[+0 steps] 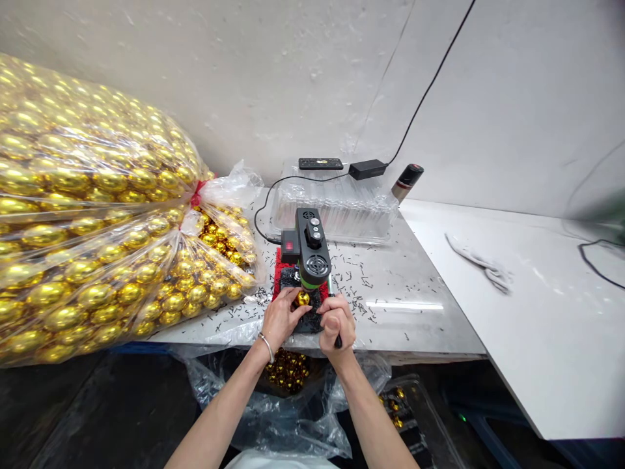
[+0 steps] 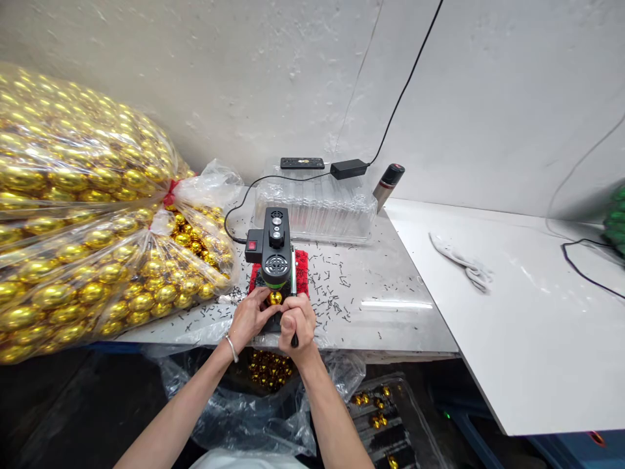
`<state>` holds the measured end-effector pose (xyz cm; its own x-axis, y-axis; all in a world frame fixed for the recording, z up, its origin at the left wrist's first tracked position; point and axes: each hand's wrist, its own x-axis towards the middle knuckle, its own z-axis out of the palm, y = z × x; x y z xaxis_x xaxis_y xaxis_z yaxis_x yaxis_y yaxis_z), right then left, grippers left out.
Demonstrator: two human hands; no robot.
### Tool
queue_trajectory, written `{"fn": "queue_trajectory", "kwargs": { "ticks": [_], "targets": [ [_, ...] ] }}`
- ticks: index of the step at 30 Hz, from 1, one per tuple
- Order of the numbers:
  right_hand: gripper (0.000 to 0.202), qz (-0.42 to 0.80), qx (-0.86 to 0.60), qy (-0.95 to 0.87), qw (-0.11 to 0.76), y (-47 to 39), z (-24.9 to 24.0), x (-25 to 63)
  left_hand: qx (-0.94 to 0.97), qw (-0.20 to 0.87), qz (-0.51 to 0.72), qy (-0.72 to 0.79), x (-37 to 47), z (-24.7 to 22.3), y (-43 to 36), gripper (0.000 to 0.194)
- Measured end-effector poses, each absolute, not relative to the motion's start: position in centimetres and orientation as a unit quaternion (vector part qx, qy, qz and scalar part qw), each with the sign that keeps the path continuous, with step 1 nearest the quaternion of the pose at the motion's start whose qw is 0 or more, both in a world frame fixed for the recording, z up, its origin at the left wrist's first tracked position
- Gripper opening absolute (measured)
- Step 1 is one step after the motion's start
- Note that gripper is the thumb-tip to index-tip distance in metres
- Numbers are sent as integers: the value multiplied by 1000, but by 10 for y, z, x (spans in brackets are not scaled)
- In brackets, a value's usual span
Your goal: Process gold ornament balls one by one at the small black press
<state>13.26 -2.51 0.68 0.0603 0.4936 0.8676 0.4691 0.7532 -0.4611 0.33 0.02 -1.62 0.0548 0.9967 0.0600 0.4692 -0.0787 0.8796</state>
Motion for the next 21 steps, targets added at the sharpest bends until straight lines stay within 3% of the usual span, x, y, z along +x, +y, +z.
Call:
{"fn": "queue_trajectory", "kwargs": {
  "ticks": [9,16,21],
  "targets": [
    [29,-19,-341,-708,619,-21,-9,134,630,363,370,578,3,-16,0,24],
    [32,44,-369,-656,657,-24,50,132,620,370,406,560,1,-10,-4,31],
    [31,75,-389,-653,645,-27,69,131,618,424,423,509,-15,-15,-64,36]
  ]
}}
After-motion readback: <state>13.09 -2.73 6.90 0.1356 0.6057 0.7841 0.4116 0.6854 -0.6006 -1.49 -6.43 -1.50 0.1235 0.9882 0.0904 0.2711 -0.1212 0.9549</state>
